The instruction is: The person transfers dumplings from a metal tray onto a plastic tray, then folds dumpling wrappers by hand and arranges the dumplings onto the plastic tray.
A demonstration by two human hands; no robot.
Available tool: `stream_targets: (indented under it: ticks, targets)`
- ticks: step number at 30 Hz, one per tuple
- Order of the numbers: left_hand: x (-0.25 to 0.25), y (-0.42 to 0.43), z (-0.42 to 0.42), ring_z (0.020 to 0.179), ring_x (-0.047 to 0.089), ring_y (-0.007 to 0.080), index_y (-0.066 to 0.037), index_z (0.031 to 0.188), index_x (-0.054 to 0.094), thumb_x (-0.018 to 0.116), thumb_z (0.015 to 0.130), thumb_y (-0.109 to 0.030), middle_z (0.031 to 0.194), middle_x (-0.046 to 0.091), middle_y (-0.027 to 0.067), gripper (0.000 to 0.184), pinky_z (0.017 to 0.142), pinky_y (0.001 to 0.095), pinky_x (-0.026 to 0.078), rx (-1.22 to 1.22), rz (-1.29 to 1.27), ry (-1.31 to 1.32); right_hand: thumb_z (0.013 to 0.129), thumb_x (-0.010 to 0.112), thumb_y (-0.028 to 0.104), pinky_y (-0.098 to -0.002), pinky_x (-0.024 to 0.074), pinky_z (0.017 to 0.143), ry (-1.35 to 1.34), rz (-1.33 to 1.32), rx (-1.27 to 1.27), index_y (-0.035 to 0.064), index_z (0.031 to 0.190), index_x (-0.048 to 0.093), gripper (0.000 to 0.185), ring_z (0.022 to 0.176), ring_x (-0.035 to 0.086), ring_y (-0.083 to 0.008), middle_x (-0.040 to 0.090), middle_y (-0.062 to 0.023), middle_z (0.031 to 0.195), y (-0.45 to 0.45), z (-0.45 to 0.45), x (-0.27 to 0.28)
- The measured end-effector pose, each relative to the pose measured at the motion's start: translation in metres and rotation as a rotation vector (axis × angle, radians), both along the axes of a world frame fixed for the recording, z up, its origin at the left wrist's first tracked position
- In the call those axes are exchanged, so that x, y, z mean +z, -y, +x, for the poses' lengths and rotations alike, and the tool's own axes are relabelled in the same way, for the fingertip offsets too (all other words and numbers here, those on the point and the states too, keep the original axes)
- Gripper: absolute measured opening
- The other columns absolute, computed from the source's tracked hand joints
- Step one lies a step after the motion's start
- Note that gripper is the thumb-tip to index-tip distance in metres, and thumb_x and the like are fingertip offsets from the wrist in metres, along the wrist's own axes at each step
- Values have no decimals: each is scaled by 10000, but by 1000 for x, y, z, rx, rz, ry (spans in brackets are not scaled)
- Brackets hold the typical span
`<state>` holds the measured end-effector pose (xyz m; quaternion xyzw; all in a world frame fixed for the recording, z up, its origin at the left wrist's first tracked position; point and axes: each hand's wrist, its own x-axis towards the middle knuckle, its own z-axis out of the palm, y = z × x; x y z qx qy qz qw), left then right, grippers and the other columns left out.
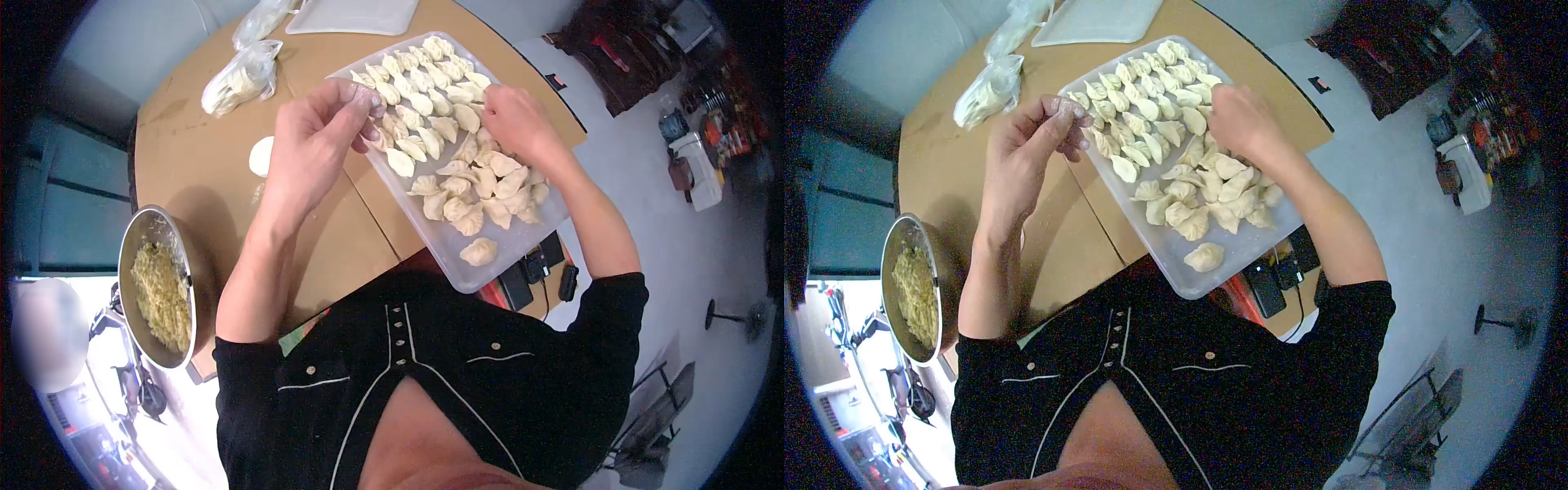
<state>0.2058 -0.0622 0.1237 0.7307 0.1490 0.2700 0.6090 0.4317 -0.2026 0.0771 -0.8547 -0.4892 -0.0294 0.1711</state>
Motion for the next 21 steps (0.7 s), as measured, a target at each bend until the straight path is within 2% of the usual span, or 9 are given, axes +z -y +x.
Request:
stream_targets:
  ticks: [6, 8, 12, 15, 21]
  targets:
    - [0, -1, 0, 668, 553, 76, 41, 895, 622, 526, 919, -113, 776, 626, 28, 184, 597, 225, 451, 1, 1, 22, 766, 536, 97, -476, 457, 664, 64, -1, 43, -41, 724, 560, 146, 725, 592, -418, 588, -244, 719, 1, 2, -2]
    - [-2, -2, 0, 666, 552, 76, 42, 894, 623, 529, 921, -119, 776, 625, 27, 188, 596, 226, 451, 1, 10, 19, 789, 553, 131, -457, 461, 685, -27, -45, 41, -40, 745, 571, 178, 746, 598, -398, 597, -230, 743, 3, 1, 4]
    - [-2, -3, 1, 666, 552, 78, 41, 891, 625, 535, 926, -134, 773, 622, 26, 200, 593, 229, 450, 7, 12, -3, 819, 556, 147, -433, 460, 710, -33, 17, 51, -40, 785, 591, 194, 780, 601, -369, 606, -211, 783, 13, 18, 3]
    - [-2, -1, 2, 667, 554, 80, 37, 885, 627, 534, 930, -140, 776, 623, 28, 206, 594, 232, 451, 0, 5, 6, 839, 542, 127, -412, 458, 722, -98, 67, 46, -36, 820, 603, 176, 804, 597, -352, 612, -196, 819, 26, 21, 19]
    - [0, 2, 2, 667, 554, 81, 35, 893, 622, 523, 936, -131, 789, 626, 37, 198, 596, 226, 450, 2, -7, 11, 803, 554, 78, -400, 454, 673, 6, -55, 59, -37, 784, 593, 123, 721, 584, -338, 594, -182, 736, 42, 36, 20]
